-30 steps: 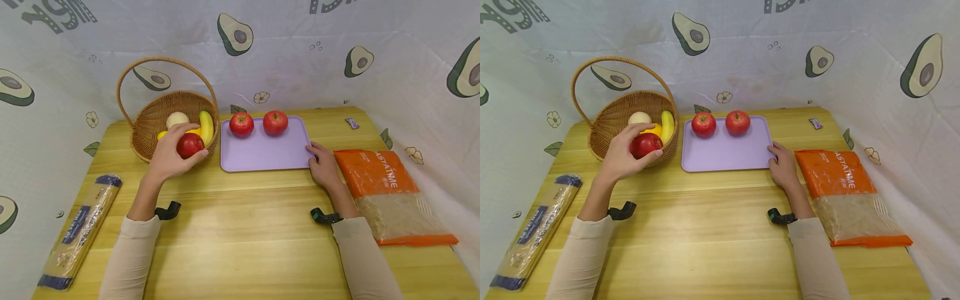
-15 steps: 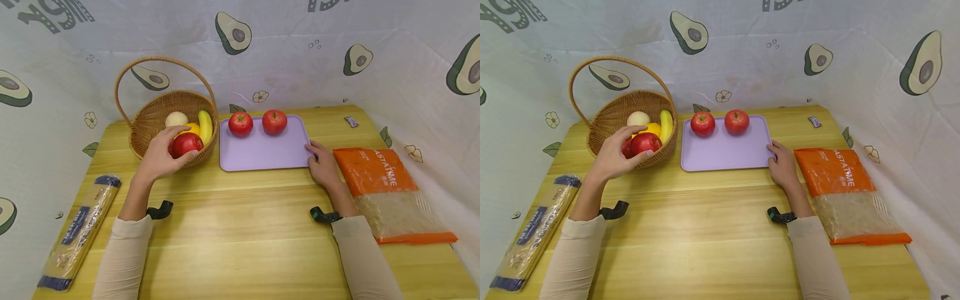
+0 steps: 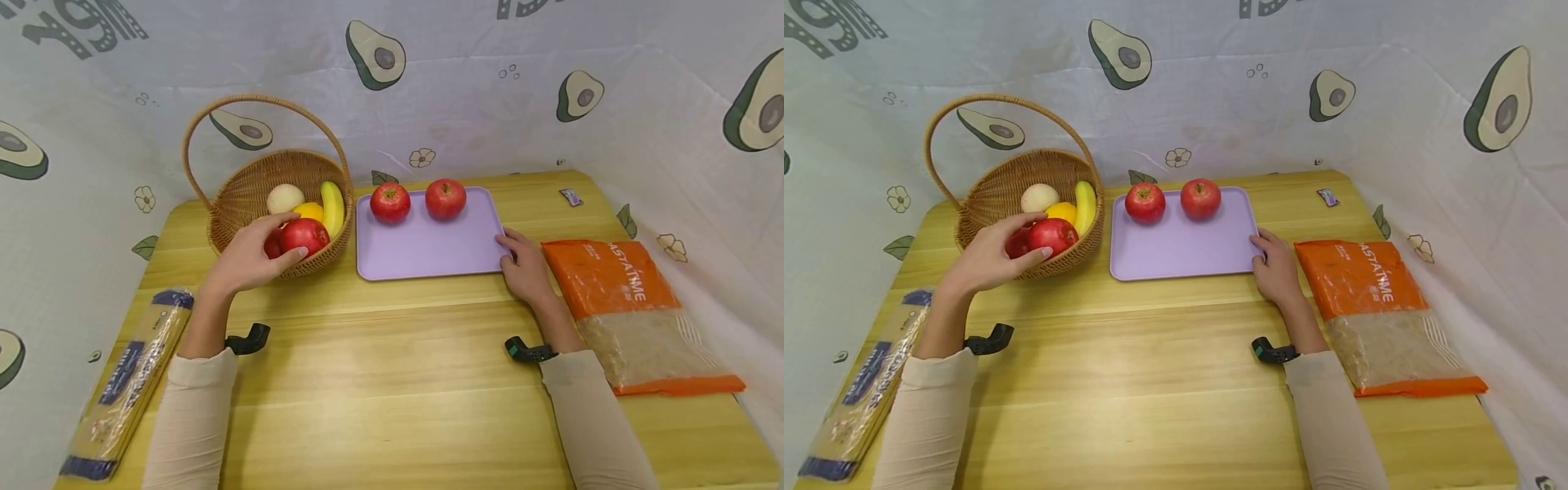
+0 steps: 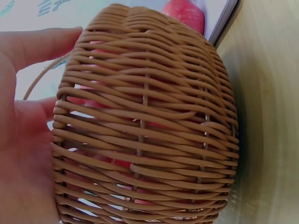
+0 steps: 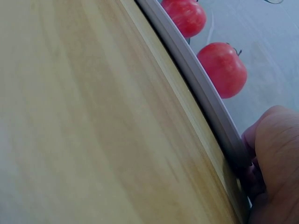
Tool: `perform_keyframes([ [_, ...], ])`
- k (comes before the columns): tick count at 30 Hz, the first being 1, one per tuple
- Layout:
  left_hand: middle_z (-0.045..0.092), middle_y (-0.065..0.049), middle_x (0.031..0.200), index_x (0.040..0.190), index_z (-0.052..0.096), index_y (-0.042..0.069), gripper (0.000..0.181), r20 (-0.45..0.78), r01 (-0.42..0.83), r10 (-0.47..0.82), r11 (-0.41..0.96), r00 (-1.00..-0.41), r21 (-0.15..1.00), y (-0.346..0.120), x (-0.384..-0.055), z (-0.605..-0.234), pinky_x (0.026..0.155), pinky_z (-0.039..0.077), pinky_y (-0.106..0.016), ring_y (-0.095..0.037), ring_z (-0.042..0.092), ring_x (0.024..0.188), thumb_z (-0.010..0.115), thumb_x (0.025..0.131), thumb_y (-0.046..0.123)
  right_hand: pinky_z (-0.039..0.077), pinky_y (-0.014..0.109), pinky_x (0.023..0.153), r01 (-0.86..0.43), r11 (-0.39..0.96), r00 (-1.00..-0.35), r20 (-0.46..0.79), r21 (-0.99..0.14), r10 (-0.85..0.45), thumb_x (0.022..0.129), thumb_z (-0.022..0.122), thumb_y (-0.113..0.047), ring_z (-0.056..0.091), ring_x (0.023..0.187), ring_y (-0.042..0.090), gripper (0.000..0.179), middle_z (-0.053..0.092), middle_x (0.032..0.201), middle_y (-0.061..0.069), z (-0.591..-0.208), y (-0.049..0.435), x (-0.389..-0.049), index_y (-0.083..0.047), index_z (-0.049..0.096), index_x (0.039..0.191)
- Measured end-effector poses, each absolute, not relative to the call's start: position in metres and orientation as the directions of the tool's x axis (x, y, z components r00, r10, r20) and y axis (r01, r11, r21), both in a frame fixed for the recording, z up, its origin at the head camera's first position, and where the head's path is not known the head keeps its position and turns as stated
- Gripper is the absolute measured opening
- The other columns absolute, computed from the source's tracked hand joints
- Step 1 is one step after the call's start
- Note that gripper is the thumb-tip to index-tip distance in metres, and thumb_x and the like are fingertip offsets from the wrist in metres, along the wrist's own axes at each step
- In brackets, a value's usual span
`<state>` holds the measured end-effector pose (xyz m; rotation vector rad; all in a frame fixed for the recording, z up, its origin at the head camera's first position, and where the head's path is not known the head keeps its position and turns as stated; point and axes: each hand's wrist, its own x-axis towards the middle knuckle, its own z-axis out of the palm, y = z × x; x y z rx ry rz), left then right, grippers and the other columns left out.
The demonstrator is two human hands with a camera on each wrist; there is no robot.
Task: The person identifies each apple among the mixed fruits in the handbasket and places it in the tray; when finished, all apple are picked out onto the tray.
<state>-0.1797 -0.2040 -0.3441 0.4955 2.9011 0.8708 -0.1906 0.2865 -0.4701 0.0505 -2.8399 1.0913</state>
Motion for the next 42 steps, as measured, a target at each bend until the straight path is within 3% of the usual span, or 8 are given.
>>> perform_keyframes([
  [7, 0.056, -0.023, 0.146, 0.157, 0.040, 0.010, 0.073, -0.053, 0.301, 0.379, 0.804, -0.924, 0.513, -0.210, -0.187, -0.345, 0.104, 0.048, -0.061, -0.043, 0.056, 0.129, 0.065, 0.098, 0.044, 0.027, 0.062, 0.121, -0.075, 0.746, -0.994, 0.111, -0.661, -0.001, 0.098, 0.042, -0.002, 0.036, 0.146, 0.049, 0.049, 0.041, 0.160, 0.022, -0.470, 0.286, -0.191, 0.005, 0.054, 0.145],
  [18, 0.059, -0.022, 0.140, 0.155, 0.040, 0.014, 0.074, -0.142, 0.320, 0.429, 0.822, -0.892, 0.471, -0.213, -0.198, -0.346, 0.103, 0.048, -0.060, -0.041, 0.058, 0.124, 0.066, 0.097, 0.050, 0.027, 0.063, 0.121, -0.070, 0.740, -0.994, 0.106, -0.668, 0.002, 0.098, 0.042, -0.002, 0.035, 0.146, 0.049, 0.050, 0.040, 0.161, 0.022, -0.468, 0.288, -0.191, 0.005, 0.054, 0.145],
  [28, 0.062, -0.021, 0.135, 0.148, 0.043, 0.007, 0.077, -0.081, 0.313, 0.405, 0.805, -0.911, 0.505, -0.211, -0.198, -0.351, 0.101, 0.050, -0.056, -0.038, 0.062, 0.118, 0.073, 0.092, 0.051, 0.027, 0.064, 0.121, -0.099, 0.745, -0.991, 0.134, -0.660, -0.013, 0.096, 0.044, -0.001, 0.036, 0.145, 0.052, 0.049, 0.042, 0.159, 0.025, -0.470, 0.286, -0.188, 0.007, 0.056, 0.143],
  [36, 0.060, -0.016, 0.133, 0.140, 0.047, 0.010, 0.077, 0.066, 0.287, 0.314, 0.734, -0.947, 0.616, -0.207, -0.201, -0.353, 0.095, 0.054, -0.056, -0.037, 0.064, 0.112, 0.083, 0.083, 0.045, 0.028, 0.063, 0.120, -0.100, 0.741, -0.989, 0.145, -0.664, -0.003, 0.096, 0.044, -0.001, 0.037, 0.144, 0.051, 0.049, 0.043, 0.158, 0.024, -0.473, 0.288, -0.189, 0.006, 0.056, 0.142],
  [42, 0.052, -0.013, 0.133, 0.137, 0.049, 0.017, 0.078, 0.155, 0.298, 0.259, 0.723, -0.953, 0.624, -0.204, -0.203, -0.355, 0.091, 0.055, -0.058, -0.033, 0.057, 0.113, 0.089, 0.076, 0.044, 0.028, 0.063, 0.120, -0.094, 0.740, -0.991, 0.135, -0.665, -0.005, 0.096, 0.045, -0.001, 0.036, 0.146, 0.050, 0.049, 0.043, 0.159, 0.024, -0.474, 0.287, -0.191, 0.005, 0.056, 0.143],
])
